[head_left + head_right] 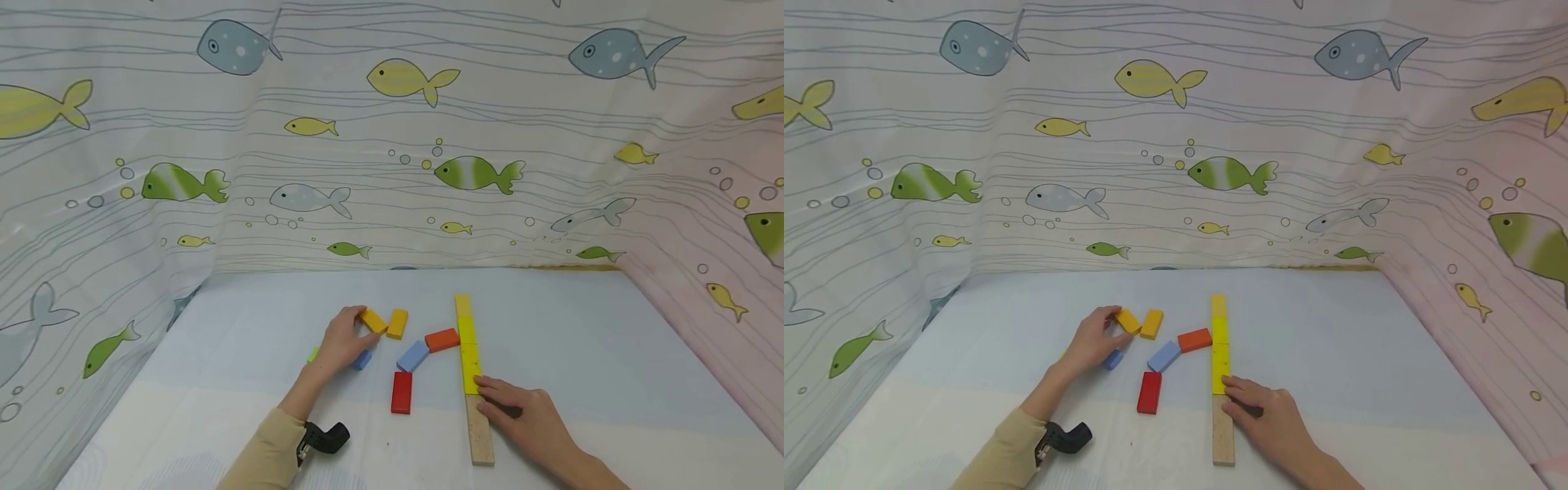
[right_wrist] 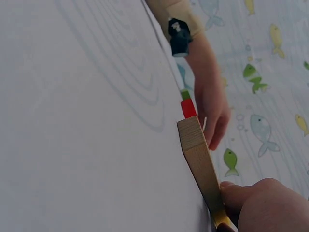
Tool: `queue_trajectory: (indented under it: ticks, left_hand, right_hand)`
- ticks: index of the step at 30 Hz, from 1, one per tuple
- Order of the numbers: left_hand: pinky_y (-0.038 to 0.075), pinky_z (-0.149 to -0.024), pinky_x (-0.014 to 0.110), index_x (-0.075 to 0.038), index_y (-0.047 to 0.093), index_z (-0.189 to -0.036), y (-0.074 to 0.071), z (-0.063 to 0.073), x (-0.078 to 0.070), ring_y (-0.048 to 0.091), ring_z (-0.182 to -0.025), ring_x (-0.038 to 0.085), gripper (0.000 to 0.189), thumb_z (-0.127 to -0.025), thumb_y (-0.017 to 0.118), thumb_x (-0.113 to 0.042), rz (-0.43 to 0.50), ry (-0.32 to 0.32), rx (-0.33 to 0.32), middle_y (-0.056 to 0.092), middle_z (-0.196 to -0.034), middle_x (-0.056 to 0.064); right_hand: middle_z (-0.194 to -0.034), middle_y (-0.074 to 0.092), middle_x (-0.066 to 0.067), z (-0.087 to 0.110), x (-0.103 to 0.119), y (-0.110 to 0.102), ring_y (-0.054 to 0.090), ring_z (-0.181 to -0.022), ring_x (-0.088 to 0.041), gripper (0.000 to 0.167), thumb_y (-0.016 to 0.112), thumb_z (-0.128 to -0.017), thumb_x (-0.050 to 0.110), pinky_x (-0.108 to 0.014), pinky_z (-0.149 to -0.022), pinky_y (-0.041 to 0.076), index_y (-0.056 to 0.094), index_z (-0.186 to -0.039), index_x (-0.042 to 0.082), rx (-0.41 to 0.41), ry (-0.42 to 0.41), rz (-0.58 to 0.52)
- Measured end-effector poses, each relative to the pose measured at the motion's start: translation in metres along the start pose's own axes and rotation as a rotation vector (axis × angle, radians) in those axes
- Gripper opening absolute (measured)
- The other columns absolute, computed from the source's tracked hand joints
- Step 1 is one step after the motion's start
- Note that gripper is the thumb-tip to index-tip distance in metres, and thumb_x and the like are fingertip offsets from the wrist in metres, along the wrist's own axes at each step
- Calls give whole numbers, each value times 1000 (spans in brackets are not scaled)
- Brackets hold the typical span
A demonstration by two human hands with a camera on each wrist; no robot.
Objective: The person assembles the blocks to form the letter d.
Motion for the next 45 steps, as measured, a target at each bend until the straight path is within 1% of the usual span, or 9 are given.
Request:
queue_trajectory:
  ticks: [11, 19, 24, 28, 31, 33, 36, 39, 45]
  left_hand:
    - [41, -112, 49, 1, 49, -142, -1, 3, 2, 51, -131, 35, 61, -91, 74, -21, -57, 16, 20, 54, -142, 18]
    - [41, -112, 50, 2, 49, -142, 0, 5, -1, 50, -132, 36, 61, -92, 73, -22, -60, 35, 26, 54, -142, 19]
    - [42, -111, 50, 3, 51, -140, 1, 8, 1, 52, -130, 36, 59, -91, 74, -21, -46, 59, -10, 56, -140, 19]
    - [45, -108, 50, 1, 53, -139, -1, 14, 2, 55, -127, 35, 58, -90, 76, -20, -35, 76, -46, 58, -138, 17]
    - [48, -105, 49, -2, 55, -138, -4, 19, 1, 58, -123, 33, 57, -89, 76, -21, -21, 100, -71, 59, -137, 15]
    - [50, -102, 49, -3, 56, -137, -7, 22, -1, 60, -120, 33, 56, -89, 77, -21, -12, 131, -83, 60, -136, 14]
    - [51, -101, 49, -4, 57, -136, -8, 28, -5, 60, -120, 33, 55, -88, 77, -21, -12, 175, -72, 62, -135, 13]
    - [51, -102, 48, -3, 59, -134, -8, 36, -8, 60, -121, 32, 53, -87, 78, -19, -15, 213, -55, 63, -133, 12]
    - [52, -101, 44, -6, 62, -130, -6, 53, -13, 63, -118, 28, 50, -85, 80, -20, 29, 247, -34, 66, -129, 7]
  right_hand:
    - [-118, 72, 12, 1, -2, 0, 69, -109, -12, 28, 80, -85, 26, -4, -90, 45, 78, -112, 18, -26, -54, -18]
    - [-119, 71, 13, 2, -7, 2, 68, -110, -12, 29, 80, -85, 29, -1, -91, 41, 78, -112, 18, -14, -35, -4]
    - [-118, 72, 12, 3, -6, 1, 69, -109, -12, 28, 80, -85, 27, -3, -90, 44, 78, -112, 18, -27, -46, -16]
    - [-118, 72, 11, 2, -3, 1, 70, -108, -13, 28, 79, -86, 26, -6, -89, 48, 78, -112, 17, -30, -65, -21]
    - [-118, 72, 12, 1, -3, 1, 69, -109, -12, 28, 79, -85, 28, -8, -89, 49, 78, -112, 17, -23, -52, -19]
    - [-118, 72, 13, 0, -4, 1, 69, -109, -12, 29, 80, -85, 28, -10, -89, 50, 78, -111, 18, -17, -47, -15]
    - [-119, 71, 13, 0, -5, 1, 68, -110, -11, 29, 80, -85, 29, -12, -90, 51, 78, -112, 18, -5, -44, -6]
    - [-119, 71, 13, 0, -6, 2, 68, -111, -12, 30, 80, -85, 29, -8, -91, 48, 78, -113, 18, -4, -48, -7]
    - [-117, 73, 9, 1, -7, 2, 70, -108, -15, 29, 80, -85, 26, -2, -91, 43, 78, -112, 16, -33, -82, -27]
Point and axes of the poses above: each hand's wrist, its own z-axis away from the middle knuckle, its own y-axis out of the palm, x = y × z, the point moved 1 cm from there along -z, towards the middle knuckle
